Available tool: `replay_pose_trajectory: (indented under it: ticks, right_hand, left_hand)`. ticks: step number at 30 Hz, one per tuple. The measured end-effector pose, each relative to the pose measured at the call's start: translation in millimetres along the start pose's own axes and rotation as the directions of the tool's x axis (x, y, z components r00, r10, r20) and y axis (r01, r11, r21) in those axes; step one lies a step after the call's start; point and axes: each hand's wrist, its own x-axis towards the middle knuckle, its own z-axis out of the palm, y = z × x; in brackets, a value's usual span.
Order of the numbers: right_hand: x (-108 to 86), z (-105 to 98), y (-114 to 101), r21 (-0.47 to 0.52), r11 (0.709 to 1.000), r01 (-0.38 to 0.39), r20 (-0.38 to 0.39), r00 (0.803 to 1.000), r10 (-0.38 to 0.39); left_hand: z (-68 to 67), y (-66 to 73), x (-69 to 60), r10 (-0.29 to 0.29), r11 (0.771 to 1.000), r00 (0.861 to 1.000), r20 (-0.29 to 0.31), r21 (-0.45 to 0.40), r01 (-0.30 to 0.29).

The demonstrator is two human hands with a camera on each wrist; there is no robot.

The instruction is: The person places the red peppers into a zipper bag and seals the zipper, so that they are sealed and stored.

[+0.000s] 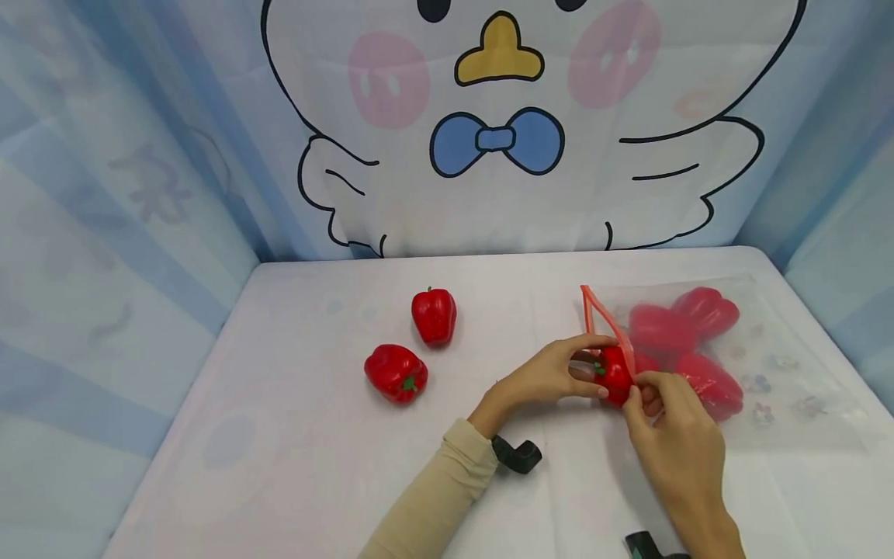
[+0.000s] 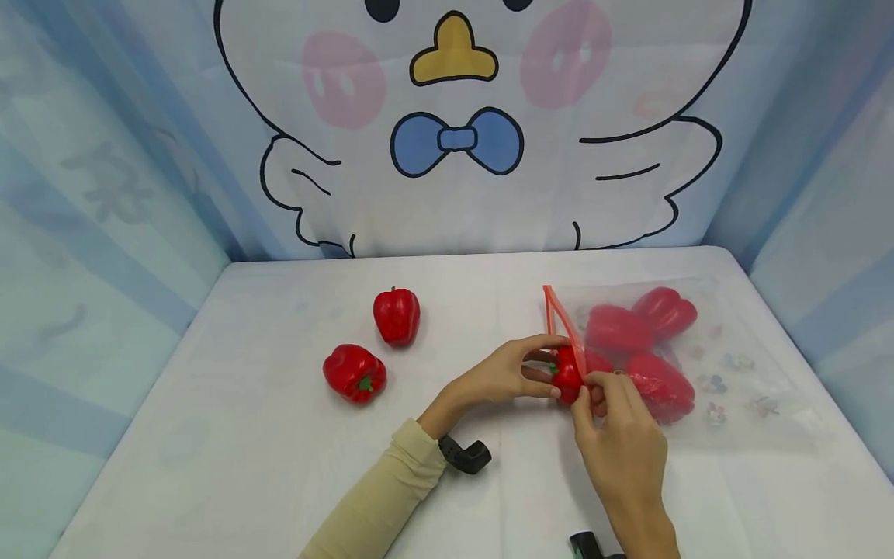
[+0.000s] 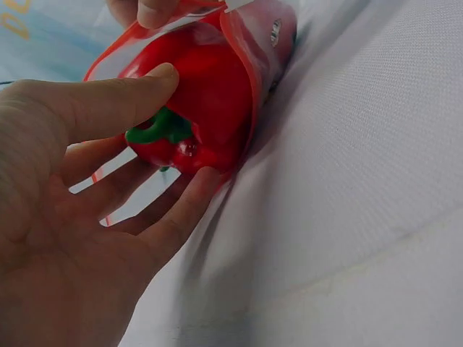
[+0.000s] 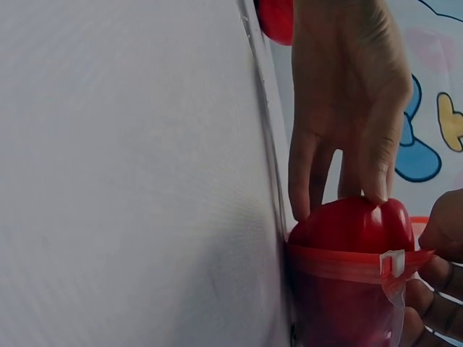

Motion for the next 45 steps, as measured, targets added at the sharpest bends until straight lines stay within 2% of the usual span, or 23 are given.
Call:
replay_pose_trajectory:
  ticks: [3,6,15,22,27,33,35,37,41,45]
  right_hand:
    - [1.0,-0.1,0.2,0.001,1.000,0.008,-0.005,1.000,-0.008]
    - [1.0,-0.2,-0.7,0.003,1.000,0.008,-0.007,1.000,-0.008]
    - [-1.9,0.0,-2.5,0.011,1.000,0.025,-0.037,0.999,-0.024]
    - [-3.2,-0.1,-0.2,0.011,0.999,0.043,-0.050,0.998,-0.043]
    - [-4.3,0.2,0.8,0.015,0.998,0.057,-0.068,0.996,-0.055]
    - [-4.3,0.8,1.3,0.020,0.998,0.060,-0.073,0.996,-0.059]
    - [-3.9,1.3,1.5,0.020,0.998,0.065,-0.074,0.995,-0.063]
    - [-3.0,1.9,1.7,0.021,0.997,0.072,-0.076,0.995,-0.070]
    - [-0.7,3.1,2.5,0.029,0.996,0.086,-0.082,0.993,-0.083]
    - [1.7,4.1,2.9,0.034,0.996,0.087,-0.087,0.993,-0.083]
  left_hand:
    - [2.1,-1.7,2.8,0.015,1.000,1.000,-0.020,-0.027,-0.016]
    - [7.1,-4.4,7.2,0.041,0.999,0.998,-0.051,-0.018,-0.042]
    - [21.9,-2.6,19.1,0.068,0.993,0.992,-0.102,0.108,-0.057]
    - [32.9,-4.3,23.8,0.076,0.991,0.989,-0.125,0.120,-0.061]
    - [37.2,-5.9,25.2,0.112,0.983,0.984,-0.139,0.158,-0.090]
    - [38.3,-5.4,28.0,0.086,0.974,0.985,-0.148,0.220,-0.052]
    - [38.1,-4.6,29.3,0.094,0.965,0.985,-0.145,0.259,-0.054]
    - [37.5,-3.6,29.8,0.111,0.945,0.984,-0.141,0.323,-0.060]
    - [35.4,-1.1,28.1,0.141,0.884,0.982,-0.125,0.463,-0.068]
    - [31.5,3.1,23.6,0.170,0.831,0.980,-0.106,0.551,-0.084]
